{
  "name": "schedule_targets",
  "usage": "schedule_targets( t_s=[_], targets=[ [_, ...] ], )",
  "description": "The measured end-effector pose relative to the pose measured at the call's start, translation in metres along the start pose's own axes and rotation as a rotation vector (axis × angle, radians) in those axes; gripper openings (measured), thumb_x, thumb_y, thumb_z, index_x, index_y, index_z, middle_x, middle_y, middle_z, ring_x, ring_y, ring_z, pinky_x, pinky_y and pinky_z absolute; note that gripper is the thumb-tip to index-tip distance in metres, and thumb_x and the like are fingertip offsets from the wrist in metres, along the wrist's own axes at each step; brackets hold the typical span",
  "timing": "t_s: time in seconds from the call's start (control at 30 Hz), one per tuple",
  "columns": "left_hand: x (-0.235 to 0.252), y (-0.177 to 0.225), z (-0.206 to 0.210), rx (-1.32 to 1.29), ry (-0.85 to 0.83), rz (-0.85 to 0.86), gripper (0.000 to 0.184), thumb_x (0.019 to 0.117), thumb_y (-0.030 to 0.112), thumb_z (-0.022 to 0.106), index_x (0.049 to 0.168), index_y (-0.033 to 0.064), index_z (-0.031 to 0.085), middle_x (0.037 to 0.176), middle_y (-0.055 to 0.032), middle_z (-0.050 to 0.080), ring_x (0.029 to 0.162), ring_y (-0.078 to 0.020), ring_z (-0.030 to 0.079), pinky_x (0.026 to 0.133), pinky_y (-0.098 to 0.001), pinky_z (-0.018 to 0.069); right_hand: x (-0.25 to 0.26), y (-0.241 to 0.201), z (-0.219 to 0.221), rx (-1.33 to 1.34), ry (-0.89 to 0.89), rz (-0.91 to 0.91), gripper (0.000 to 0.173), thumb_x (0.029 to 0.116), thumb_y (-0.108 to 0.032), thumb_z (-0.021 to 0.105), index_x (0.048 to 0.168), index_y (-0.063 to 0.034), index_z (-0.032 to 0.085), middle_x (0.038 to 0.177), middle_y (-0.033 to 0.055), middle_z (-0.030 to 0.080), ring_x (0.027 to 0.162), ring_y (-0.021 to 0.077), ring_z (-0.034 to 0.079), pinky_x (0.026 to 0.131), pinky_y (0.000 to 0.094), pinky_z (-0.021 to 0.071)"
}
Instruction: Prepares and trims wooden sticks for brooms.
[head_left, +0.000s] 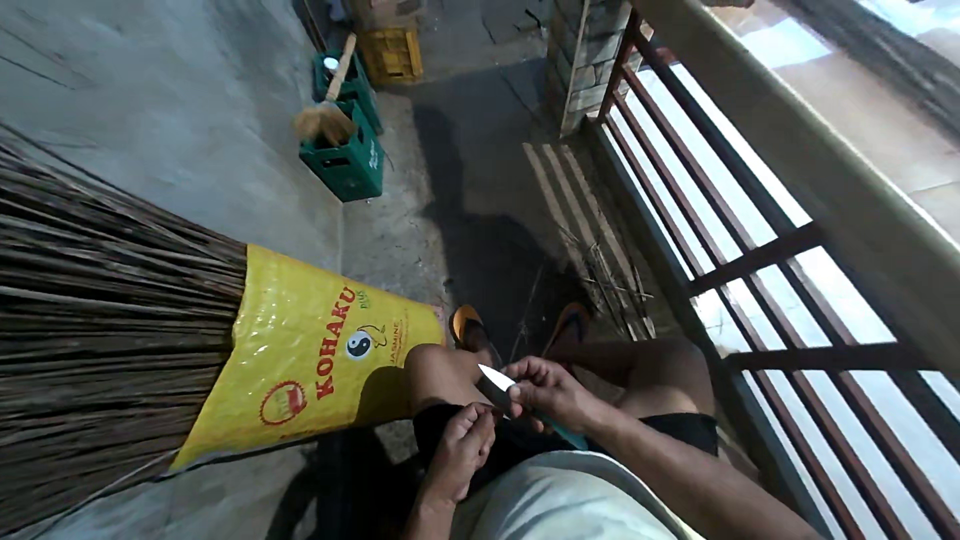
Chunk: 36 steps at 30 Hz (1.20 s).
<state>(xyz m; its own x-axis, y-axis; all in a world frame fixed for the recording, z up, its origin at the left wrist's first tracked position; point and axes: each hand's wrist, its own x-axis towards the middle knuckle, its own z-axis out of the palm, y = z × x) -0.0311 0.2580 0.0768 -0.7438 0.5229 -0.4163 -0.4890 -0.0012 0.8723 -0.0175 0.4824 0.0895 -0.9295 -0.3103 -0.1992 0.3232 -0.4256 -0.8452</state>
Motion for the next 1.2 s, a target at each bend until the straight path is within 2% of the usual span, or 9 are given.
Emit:
schedule_targets(
  t_s=[0.1,0.3,0.43,0.6,0.67,0.73,0.83,0.97,1.2],
  targets=[
    [-0.01,-0.004,-0.006,-0.047,-0.037,-0.06,0.018,0.1017,0.015,0.049,0.102,0.0147,0.068,0.057,0.0122,0.045,0.044,0.0037,0.038,0.041,-0.0126,0.0332,0.001,-0.012,-0.016,0.006,0.087,-0.023,0.014,0.1012,-0.01,0.057,0.114,-0.0062,0.06,0.08,0.0006,0.07,0.053,0.005,0.059,0.047,0.0205,0.0491],
    [-0.023,-0.016,-0.026,-0.124,-0.107,-0.188,0.014,0.1006,0.02,0.055,0.1,0.0163,0.069,0.056,0.0118,0.047,0.042,0.0041,0.039,0.04,-0.0119,0.0333,0.005,-0.021,-0.041,0.061,0.156,-0.095,0.016,0.1007,-0.011,0.059,0.116,-0.0065,0.059,0.079,0.0032,0.07,0.052,0.0072,0.059,0.046,0.021,0.049],
    [-0.015,-0.013,-0.015,-0.018,-0.002,-0.091,0.02,0.1021,0.017,0.051,0.11,0.0092,0.067,0.063,0.0081,0.055,0.047,0.0025,0.045,0.043,-0.0121,0.0377,0.003,-0.014,-0.022,0.03,0.142,-0.099,0.02,0.101,-0.01,0.06,0.12,-0.0062,0.057,0.082,0.0031,0.072,0.054,0.0066,0.06,0.047,0.0206,0.0491],
    [-0.003,-0.005,0.003,0.041,0.075,0.05,0.016,0.101,0.012,0.053,0.099,0.0107,0.068,0.061,0.0099,0.051,0.048,0.003,0.041,0.044,-0.0126,0.0344,-0.002,0.002,0.004,-0.001,0.057,-0.045,0.024,0.1018,-0.011,0.059,0.124,-0.0049,0.055,0.082,0.0018,0.07,0.056,0.0062,0.06,0.049,0.021,0.05],
    [-0.002,-0.005,0.003,0.039,0.065,0.066,0.015,0.1007,0.013,0.053,0.096,0.0127,0.068,0.059,0.0104,0.049,0.047,0.0035,0.04,0.044,-0.0127,0.0337,-0.003,0.0,0.002,0.002,0.03,-0.029,0.019,0.1019,-0.011,0.058,0.12,-0.0057,0.057,0.082,0.002,0.07,0.055,0.0065,0.06,0.047,0.0212,0.0495],
    [-0.007,-0.006,0.0,0.049,0.053,0.065,0.017,0.1001,0.012,0.053,0.099,0.0129,0.069,0.059,0.0115,0.049,0.047,0.004,0.04,0.043,-0.0125,0.034,-0.004,-0.015,-0.006,-0.017,0.08,-0.028,0.011,0.1016,-0.011,0.057,0.112,-0.0076,0.058,0.08,0.0,0.07,0.054,0.0049,0.059,0.047,0.0202,0.0491],
    [-0.012,-0.009,-0.004,0.06,0.072,0.047,0.016,0.0992,0.012,0.054,0.098,0.0124,0.07,0.059,0.0117,0.049,0.047,0.0041,0.041,0.045,-0.0123,0.0346,0.0,-0.03,-0.028,-0.006,0.205,-0.067,0.012,0.1005,-0.009,0.057,0.111,-0.0054,0.06,0.079,0.0018,0.071,0.054,0.0065,0.06,0.047,0.0209,0.0494],
    [-0.014,-0.016,-0.008,0.074,0.083,0.005,0.015,0.0998,0.013,0.054,0.098,0.0122,0.069,0.059,0.0114,0.048,0.047,0.0039,0.04,0.044,-0.0124,0.034,0.0,-0.026,-0.029,0.062,0.157,-0.06,0.017,0.101,-0.009,0.058,0.118,-0.0067,0.058,0.079,0.0031,0.07,0.052,0.0063,0.059,0.045,0.0201,0.0484],
    [-0.024,-0.022,-0.025,0.059,0.056,0.007,0.014,0.0994,0.015,0.057,0.099,0.0145,0.07,0.059,0.0127,0.05,0.047,0.005,0.041,0.045,-0.0119,0.0352,0.007,-0.023,-0.037,0.094,0.154,-0.088,0.012,0.0997,-0.009,0.061,0.111,-0.0069,0.06,0.078,0.0045,0.07,0.051,0.0077,0.059,0.045,0.0211,0.0484]
  ],
)
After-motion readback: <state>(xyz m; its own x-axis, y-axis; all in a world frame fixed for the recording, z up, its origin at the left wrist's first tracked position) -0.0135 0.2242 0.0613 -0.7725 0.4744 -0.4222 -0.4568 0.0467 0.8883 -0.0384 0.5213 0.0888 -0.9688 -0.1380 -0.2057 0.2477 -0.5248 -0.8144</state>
